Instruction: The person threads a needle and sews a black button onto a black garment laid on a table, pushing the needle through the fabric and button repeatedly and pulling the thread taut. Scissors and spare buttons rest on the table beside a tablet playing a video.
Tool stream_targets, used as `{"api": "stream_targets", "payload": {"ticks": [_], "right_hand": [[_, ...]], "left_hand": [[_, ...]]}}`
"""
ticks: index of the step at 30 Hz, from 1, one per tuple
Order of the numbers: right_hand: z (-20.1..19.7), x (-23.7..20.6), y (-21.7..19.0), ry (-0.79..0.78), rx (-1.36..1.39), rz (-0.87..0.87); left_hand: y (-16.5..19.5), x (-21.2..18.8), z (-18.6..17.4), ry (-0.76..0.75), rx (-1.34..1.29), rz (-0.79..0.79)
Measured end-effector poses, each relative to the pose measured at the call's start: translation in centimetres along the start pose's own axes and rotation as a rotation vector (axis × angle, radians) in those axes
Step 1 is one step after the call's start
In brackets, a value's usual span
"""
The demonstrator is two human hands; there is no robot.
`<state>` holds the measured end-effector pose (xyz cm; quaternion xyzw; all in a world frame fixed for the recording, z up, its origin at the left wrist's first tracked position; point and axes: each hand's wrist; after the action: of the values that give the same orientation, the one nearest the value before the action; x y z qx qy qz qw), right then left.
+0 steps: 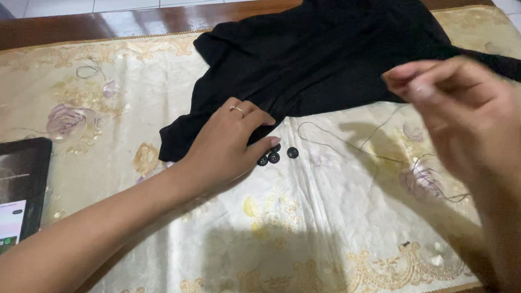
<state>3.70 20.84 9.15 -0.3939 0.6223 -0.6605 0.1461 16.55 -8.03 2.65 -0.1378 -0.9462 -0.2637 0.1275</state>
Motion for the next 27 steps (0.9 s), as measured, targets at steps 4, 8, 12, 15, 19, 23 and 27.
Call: {"api": "stream_targets", "payload": {"ticks": [4, 8, 12, 15, 19, 23, 27], "right_hand": [[-4.4, 1.2, -1.8, -0.011, 0.328, -0.162], [-7.8, 1.7, -0.6, 0.104, 0.145, 0.016], [-8.6, 1.6, 3.5, 0.216, -0.302, 0.355], [-8.1, 1.5, 6.7, 0.223, -0.681, 0.455], [-8.0, 1.3, 8.2, -0.01, -1.033, 0.235], [-8.2, 1.6, 9.1, 0.04, -1.142, -0.034], [-11.4, 1.6, 8.7, 0.274, -1.178, -0.007]], "left_hand": [[-1.9, 0.7, 0.6, 0.011, 0.093, 0.007], [-3.1, 1.2, 1.7, -0.021, 0.158, -0.039], [-3.2, 2.3, 2.7, 0.019, 0.195, -0.003], [-2.7, 3.7, 3.7, 0.064, 0.231, 0.053], [-2.1, 6.7, 5.4, 0.11, 0.253, 0.147], [-1.3, 10.4, 7.2, 0.008, 0.314, 0.085], [0.9, 13.8, 8.7, 0.026, 0.073, 0.107]]}}
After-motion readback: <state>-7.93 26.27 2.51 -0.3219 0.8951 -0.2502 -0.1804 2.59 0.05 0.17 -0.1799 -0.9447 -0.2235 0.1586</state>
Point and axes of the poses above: each hand's wrist, its own x-axis towards the middle knuckle, its own z-axis out of the palm, y = z × x, and after that the axes turned 8 degrees about -y, right-handed
